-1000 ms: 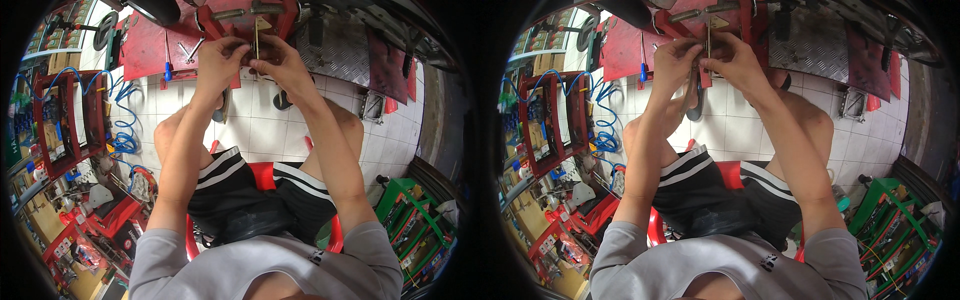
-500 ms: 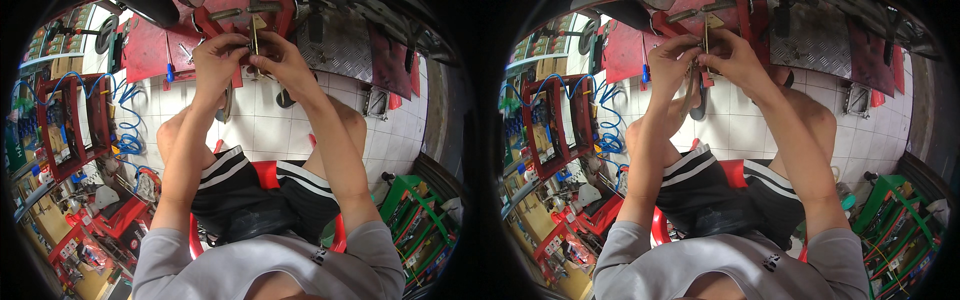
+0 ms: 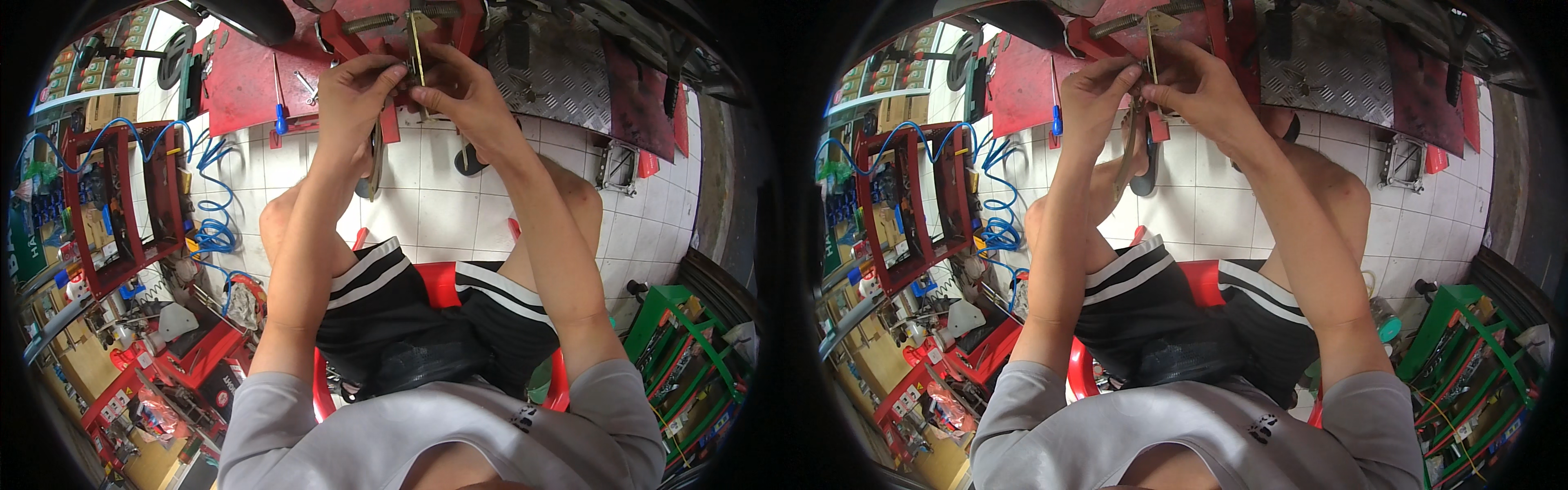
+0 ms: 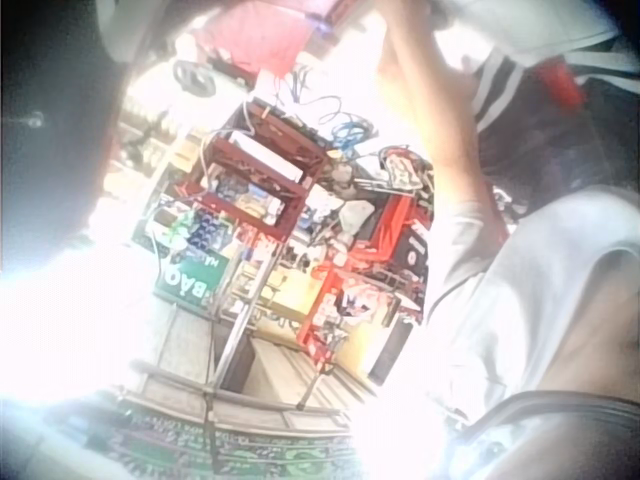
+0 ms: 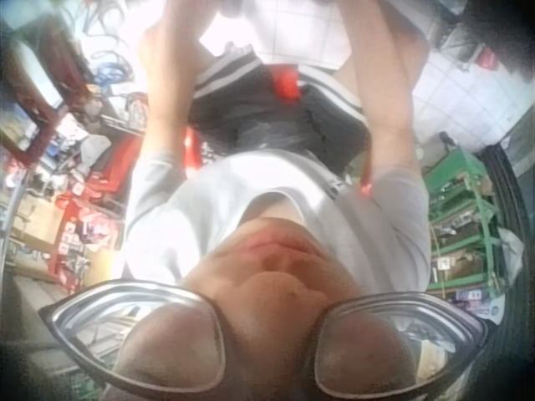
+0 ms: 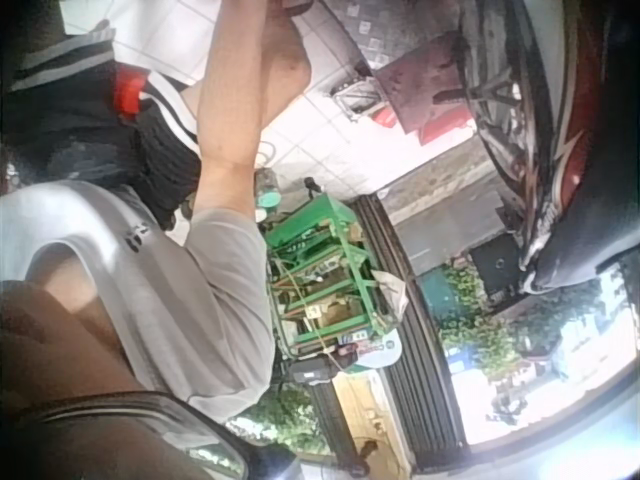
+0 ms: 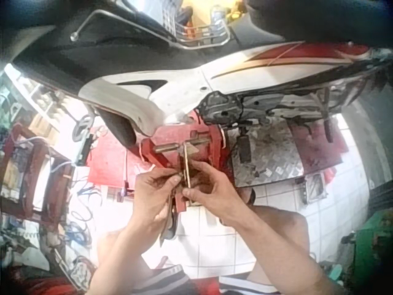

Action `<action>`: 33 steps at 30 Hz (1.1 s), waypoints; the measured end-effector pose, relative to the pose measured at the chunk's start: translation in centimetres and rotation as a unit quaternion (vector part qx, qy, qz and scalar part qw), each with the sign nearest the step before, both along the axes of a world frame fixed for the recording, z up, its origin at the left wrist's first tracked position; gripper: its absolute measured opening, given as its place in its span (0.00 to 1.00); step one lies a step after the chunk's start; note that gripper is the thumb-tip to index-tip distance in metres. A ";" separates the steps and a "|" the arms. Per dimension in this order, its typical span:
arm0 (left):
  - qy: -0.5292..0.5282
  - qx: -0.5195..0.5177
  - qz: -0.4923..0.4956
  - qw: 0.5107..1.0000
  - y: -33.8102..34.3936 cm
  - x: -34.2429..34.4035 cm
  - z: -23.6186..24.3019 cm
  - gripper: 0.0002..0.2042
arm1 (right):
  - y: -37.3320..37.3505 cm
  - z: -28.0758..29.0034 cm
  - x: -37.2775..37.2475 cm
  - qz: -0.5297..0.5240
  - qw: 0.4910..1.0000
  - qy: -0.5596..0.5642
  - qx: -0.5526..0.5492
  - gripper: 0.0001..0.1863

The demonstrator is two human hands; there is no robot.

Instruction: The person sits on a red stool and works on a motorcycle part held in a red vise. They use a metal file to smooth the edges of a brass-colored metal piece, then remove it from the vise to inspect it before placing it back and continuing to file.

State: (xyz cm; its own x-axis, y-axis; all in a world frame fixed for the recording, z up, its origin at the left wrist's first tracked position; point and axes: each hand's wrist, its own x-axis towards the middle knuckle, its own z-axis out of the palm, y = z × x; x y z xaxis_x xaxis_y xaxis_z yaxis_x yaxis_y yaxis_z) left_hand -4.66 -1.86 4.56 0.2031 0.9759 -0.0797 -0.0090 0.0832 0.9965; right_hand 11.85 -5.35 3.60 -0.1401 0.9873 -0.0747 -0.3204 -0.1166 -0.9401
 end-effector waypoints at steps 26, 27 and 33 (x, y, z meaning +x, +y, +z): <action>0.024 0.028 0.002 0.999 0.1 0.1 -0.1 0.09 | 0.2 -0.8 -0.3 -0.027 0.997 -0.047 0.048 0.35; 0.010 0.045 -0.002 0.999 0.1 0.1 -0.2 0.09 | 0.2 -0.8 -0.3 -0.026 0.997 -0.053 0.045 0.36; 0.000 0.028 0.003 1.000 0.2 0.0 -0.2 0.08 | 0.2 -0.9 -0.3 -0.037 0.996 -0.071 0.051 0.36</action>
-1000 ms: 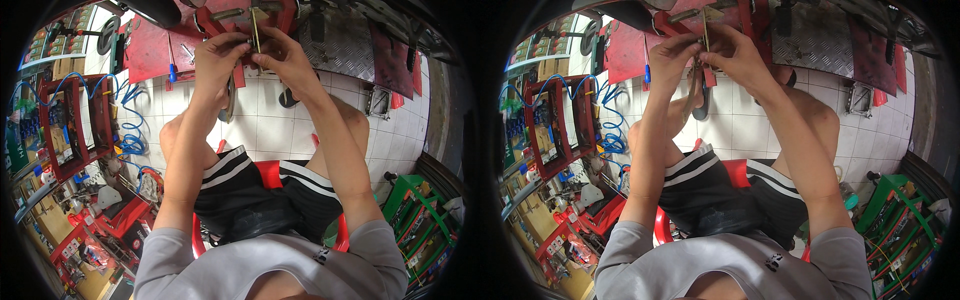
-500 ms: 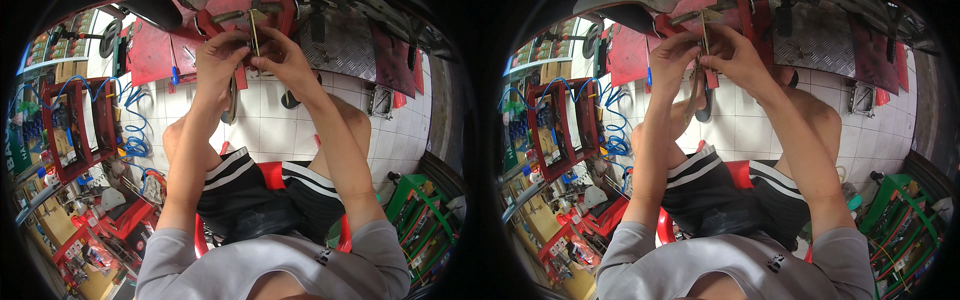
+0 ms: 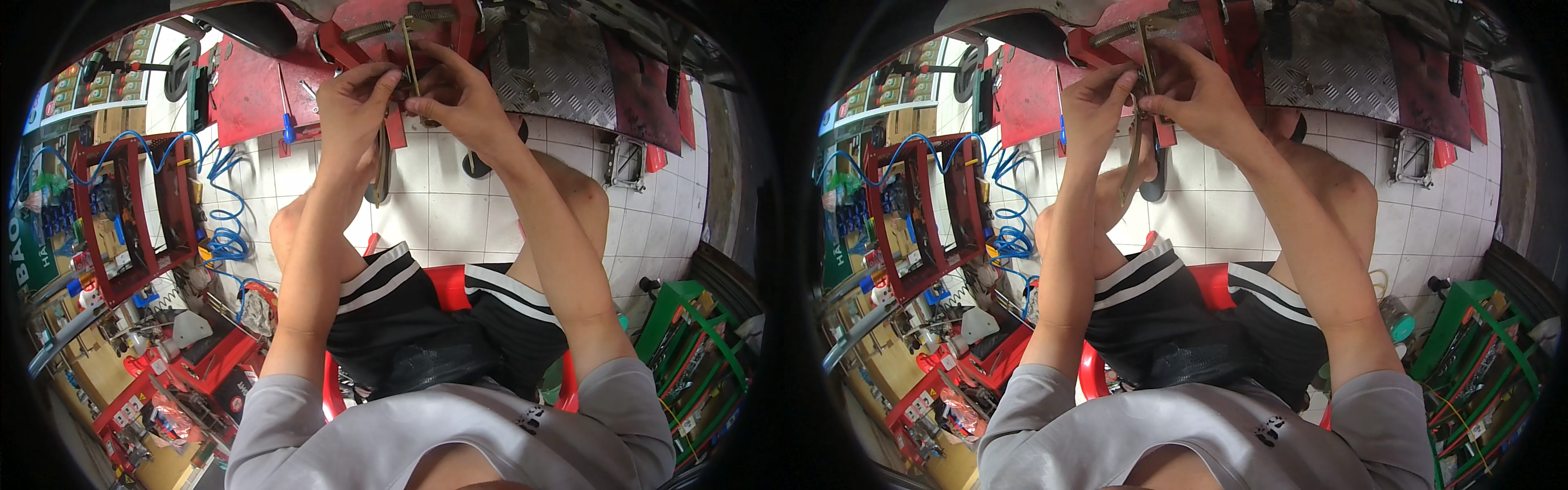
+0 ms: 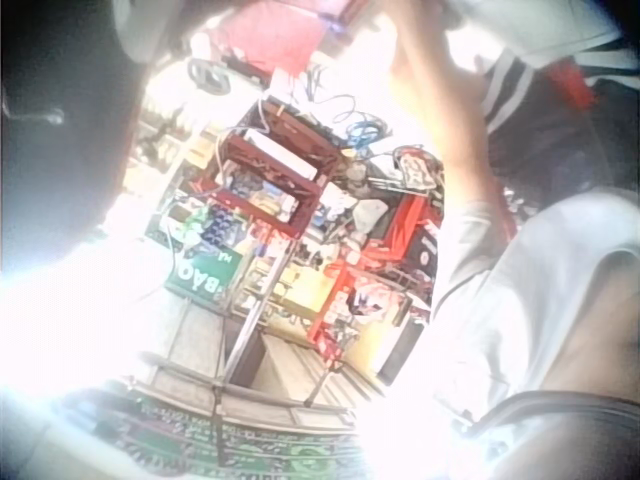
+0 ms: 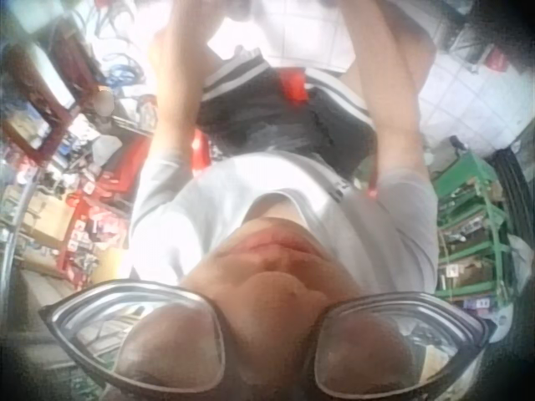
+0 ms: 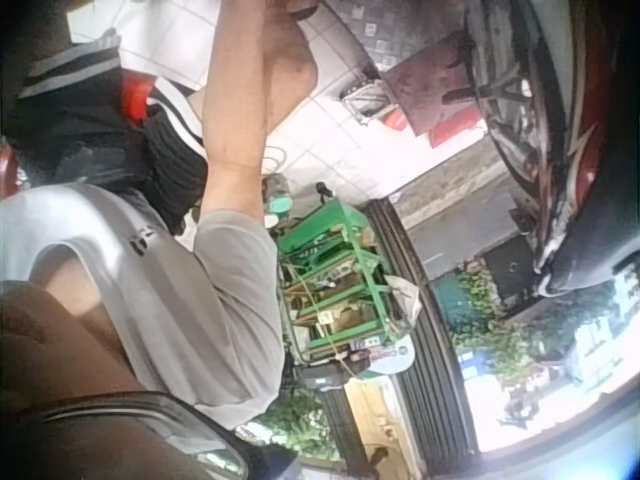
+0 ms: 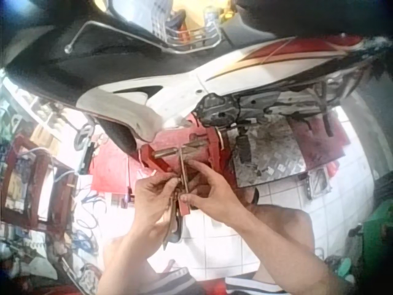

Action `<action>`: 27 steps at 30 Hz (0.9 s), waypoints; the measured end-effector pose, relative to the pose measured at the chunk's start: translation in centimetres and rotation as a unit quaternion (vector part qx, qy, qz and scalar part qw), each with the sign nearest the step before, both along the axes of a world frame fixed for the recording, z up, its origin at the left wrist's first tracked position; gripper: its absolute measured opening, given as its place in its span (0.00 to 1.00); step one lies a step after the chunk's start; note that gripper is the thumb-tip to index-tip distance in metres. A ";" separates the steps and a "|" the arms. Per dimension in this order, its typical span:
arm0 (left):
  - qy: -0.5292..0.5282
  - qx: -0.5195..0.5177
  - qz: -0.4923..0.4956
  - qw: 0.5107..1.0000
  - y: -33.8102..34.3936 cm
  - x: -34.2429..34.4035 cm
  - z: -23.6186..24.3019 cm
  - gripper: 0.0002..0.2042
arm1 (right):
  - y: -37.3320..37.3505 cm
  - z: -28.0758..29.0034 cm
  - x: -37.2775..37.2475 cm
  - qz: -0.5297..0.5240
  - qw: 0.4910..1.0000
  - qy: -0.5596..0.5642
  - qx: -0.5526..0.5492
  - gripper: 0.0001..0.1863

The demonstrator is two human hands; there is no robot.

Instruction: The person sits on a red stool and works on a motorcycle part held in a red vise. They use a metal file to smooth the edges of a brass-colored metal piece, then remove it from the vise to inspect it before placing it back and continuing to file.

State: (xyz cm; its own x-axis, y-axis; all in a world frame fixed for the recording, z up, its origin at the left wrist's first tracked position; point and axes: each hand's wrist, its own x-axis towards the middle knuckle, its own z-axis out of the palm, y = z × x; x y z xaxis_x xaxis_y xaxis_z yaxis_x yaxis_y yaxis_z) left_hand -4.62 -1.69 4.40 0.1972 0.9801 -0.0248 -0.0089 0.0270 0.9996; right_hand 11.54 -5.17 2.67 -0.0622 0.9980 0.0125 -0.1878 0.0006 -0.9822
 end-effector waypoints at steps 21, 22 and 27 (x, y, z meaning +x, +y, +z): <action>0.052 0.073 -0.012 0.996 0.8 -0.8 -1.0 0.08 | 0.2 -0.4 -0.1 -0.009 0.999 -0.045 0.023 0.37; 0.089 0.060 -0.001 0.994 0.7 -0.8 -0.6 0.08 | 0.2 -0.4 -0.1 -0.007 0.999 -0.044 0.021 0.37; 0.107 0.035 -0.026 0.993 0.7 -1.0 -0.6 0.09 | 0.1 -0.5 -0.2 -0.006 0.998 -0.053 0.027 0.38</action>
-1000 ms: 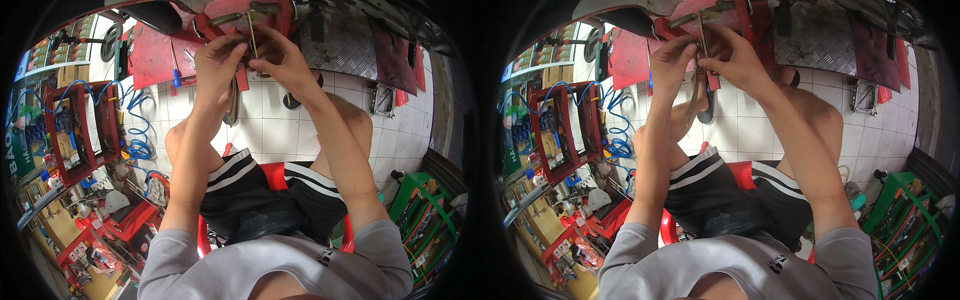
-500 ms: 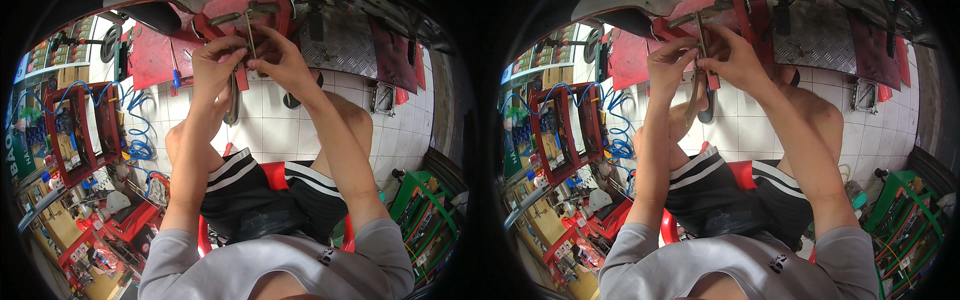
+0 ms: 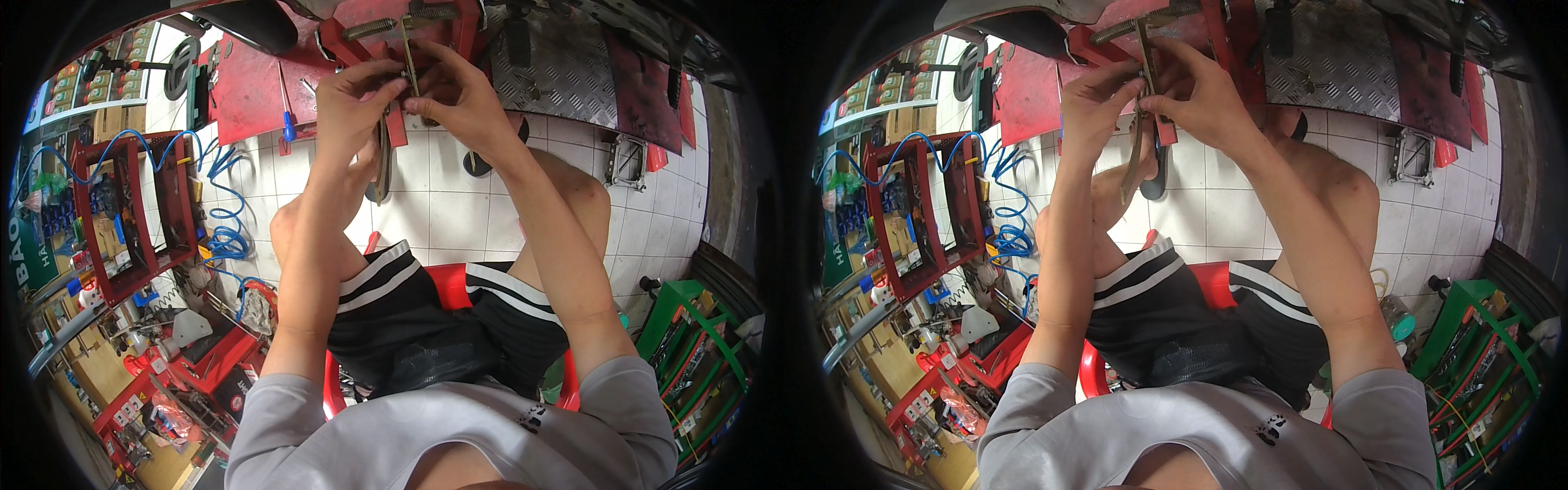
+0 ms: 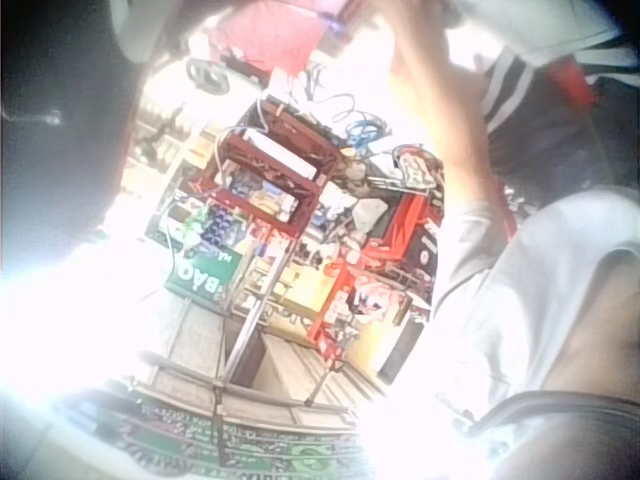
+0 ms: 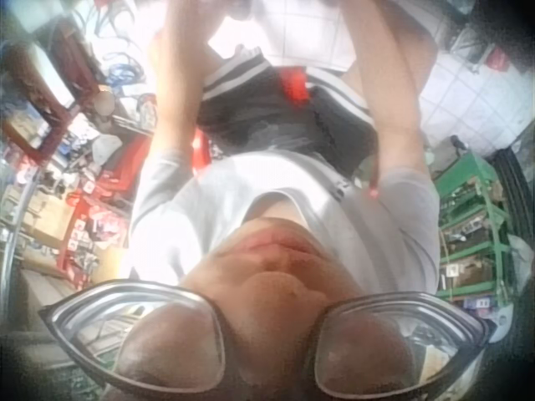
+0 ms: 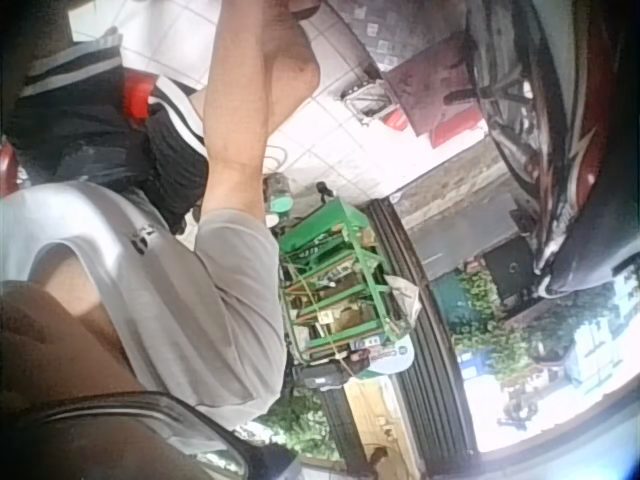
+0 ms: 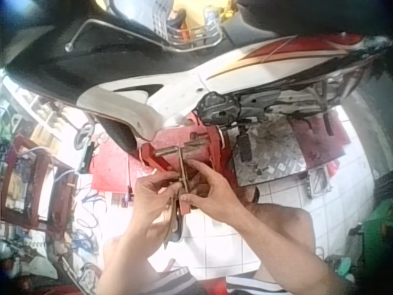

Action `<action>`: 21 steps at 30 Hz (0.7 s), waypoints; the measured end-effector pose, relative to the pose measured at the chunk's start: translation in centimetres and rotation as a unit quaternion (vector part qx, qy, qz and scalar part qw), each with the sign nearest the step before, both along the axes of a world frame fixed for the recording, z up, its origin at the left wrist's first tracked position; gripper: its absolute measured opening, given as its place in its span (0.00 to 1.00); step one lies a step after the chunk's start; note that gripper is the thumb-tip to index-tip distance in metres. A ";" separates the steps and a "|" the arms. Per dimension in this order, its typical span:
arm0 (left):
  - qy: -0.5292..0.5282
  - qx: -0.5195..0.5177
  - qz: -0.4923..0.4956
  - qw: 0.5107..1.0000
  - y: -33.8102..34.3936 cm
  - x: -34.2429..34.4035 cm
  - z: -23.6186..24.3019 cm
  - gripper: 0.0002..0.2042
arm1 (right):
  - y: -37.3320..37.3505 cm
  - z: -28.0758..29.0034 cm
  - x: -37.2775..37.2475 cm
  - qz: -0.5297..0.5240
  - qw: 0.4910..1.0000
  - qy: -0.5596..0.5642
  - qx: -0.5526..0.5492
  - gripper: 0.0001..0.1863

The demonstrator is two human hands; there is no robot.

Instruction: The person sits on a red stool and works on a motorcycle part held in a red vise. They use a metal file to smooth the edges of a brass-colored metal piece, then remove it from the vise to inspect it before placing it back and continuing to file.

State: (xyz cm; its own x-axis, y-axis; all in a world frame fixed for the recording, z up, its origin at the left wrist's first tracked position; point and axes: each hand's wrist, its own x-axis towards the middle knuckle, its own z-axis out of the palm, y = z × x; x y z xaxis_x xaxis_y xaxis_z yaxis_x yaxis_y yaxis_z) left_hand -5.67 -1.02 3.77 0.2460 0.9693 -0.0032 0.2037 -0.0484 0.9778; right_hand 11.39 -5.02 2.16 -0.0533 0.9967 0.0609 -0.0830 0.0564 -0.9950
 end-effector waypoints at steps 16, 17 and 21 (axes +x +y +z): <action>-0.028 -0.026 -0.021 0.999 0.2 -0.1 0.6 0.10 | -0.1 0.3 -0.1 -0.005 1.000 -0.019 0.004 0.37; -0.045 -0.003 -0.035 0.998 0.3 -0.3 0.3 0.11 | -0.1 0.5 -0.1 -0.003 1.000 -0.018 0.005 0.37; -0.069 -0.026 -0.024 0.997 0.0 0.0 0.5 0.10 | -0.1 0.7 0.0 -0.003 1.000 -0.016 0.004 0.37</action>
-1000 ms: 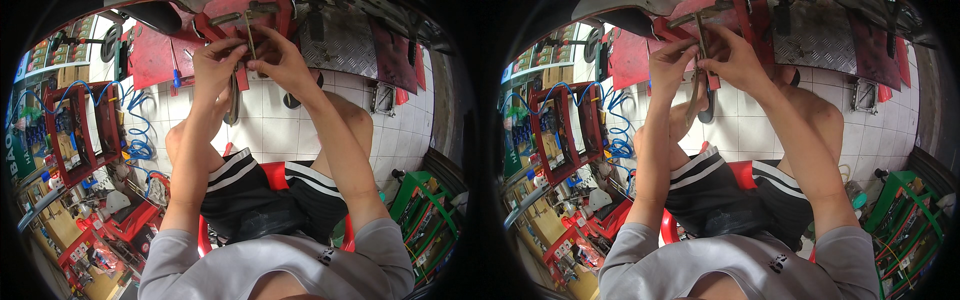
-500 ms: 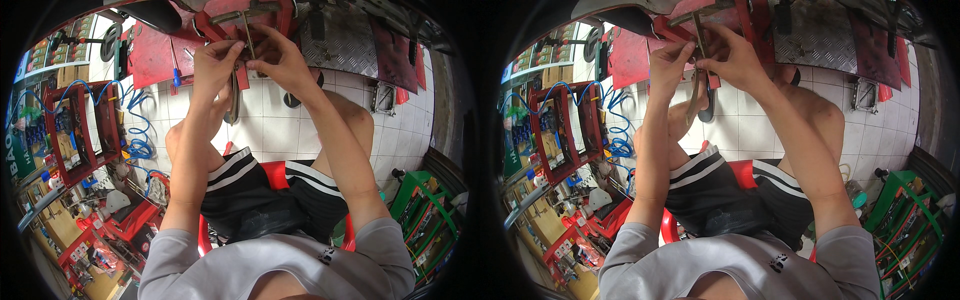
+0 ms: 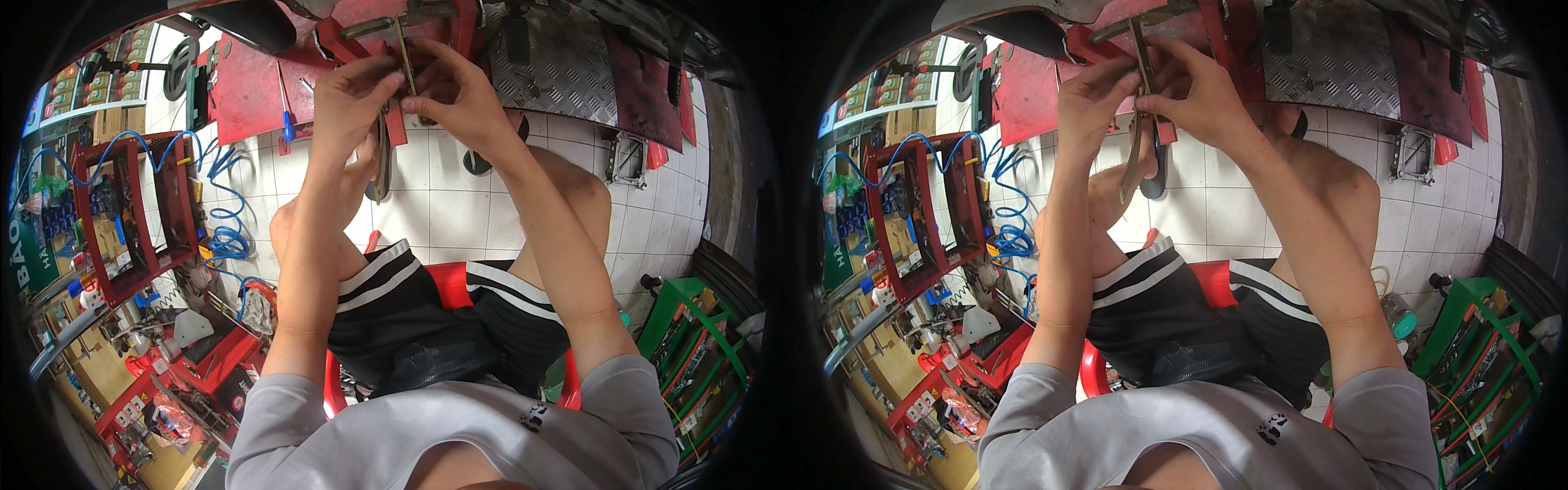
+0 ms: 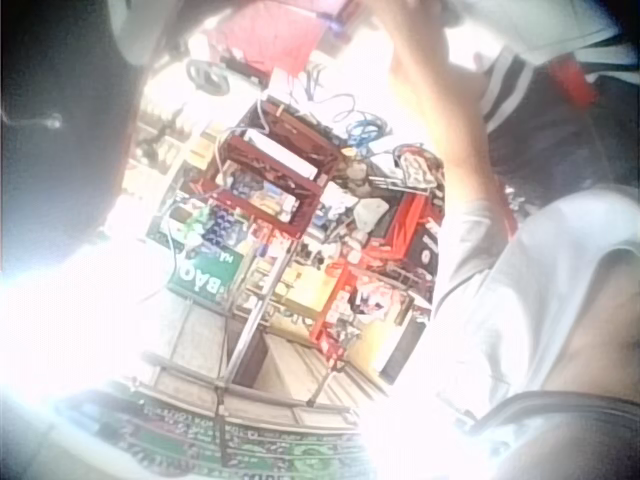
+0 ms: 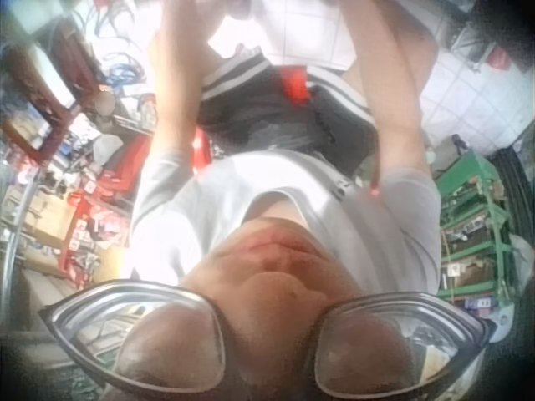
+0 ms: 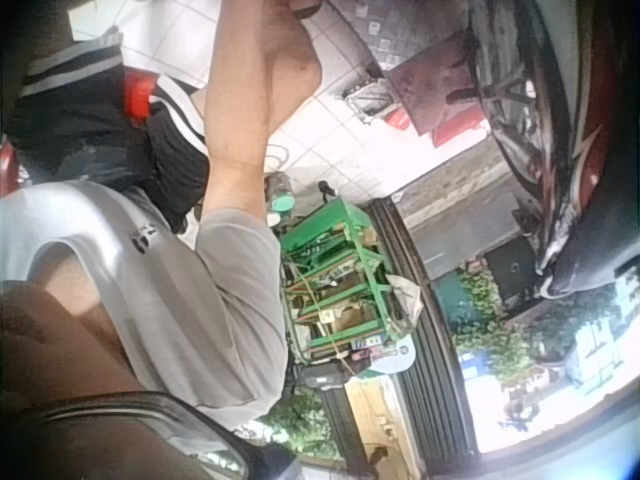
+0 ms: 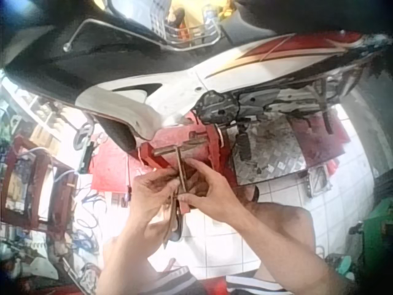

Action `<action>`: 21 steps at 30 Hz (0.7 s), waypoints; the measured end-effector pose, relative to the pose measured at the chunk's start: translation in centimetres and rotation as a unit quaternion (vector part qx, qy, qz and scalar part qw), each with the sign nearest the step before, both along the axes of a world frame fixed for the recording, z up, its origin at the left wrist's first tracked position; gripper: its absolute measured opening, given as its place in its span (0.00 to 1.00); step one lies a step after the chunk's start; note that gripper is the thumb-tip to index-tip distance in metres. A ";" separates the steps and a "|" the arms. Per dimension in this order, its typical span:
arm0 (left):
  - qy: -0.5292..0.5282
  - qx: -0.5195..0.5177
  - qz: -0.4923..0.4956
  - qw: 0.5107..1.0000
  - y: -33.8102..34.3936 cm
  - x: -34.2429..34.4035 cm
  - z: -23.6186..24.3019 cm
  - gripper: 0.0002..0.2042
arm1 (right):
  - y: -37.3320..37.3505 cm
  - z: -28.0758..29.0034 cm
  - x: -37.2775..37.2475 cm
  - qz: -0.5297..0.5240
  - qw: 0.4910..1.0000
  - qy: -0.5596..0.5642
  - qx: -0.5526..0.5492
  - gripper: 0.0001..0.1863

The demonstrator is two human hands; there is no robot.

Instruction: The person sits on a red stool and works on a motorcycle part held in a red vise. They use a metal file to smooth the edges of a brass-colored metal piece, then remove it from the vise to inspect it before placing it back and continuing to file.

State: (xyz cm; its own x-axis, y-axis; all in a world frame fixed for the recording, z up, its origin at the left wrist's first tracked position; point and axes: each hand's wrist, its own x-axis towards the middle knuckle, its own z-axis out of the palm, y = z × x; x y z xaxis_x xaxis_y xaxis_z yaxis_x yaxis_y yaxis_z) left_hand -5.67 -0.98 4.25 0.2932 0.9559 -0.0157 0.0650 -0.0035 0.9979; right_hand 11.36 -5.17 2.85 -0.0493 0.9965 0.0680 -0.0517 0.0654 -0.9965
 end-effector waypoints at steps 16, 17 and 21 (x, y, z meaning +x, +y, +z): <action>-0.008 0.052 -0.009 0.999 0.0 -0.1 0.0 0.10 | 0.1 -0.1 0.1 0.025 0.999 0.043 -0.007 0.36; -0.020 0.064 -0.007 0.998 0.0 0.0 0.0 0.10 | 0.1 0.0 0.1 0.029 0.998 0.049 -0.010 0.36; 0.040 0.014 0.007 0.999 0.1 -0.2 0.0 0.10 | 0.1 0.0 0.2 0.038 0.998 0.056 -0.009 0.36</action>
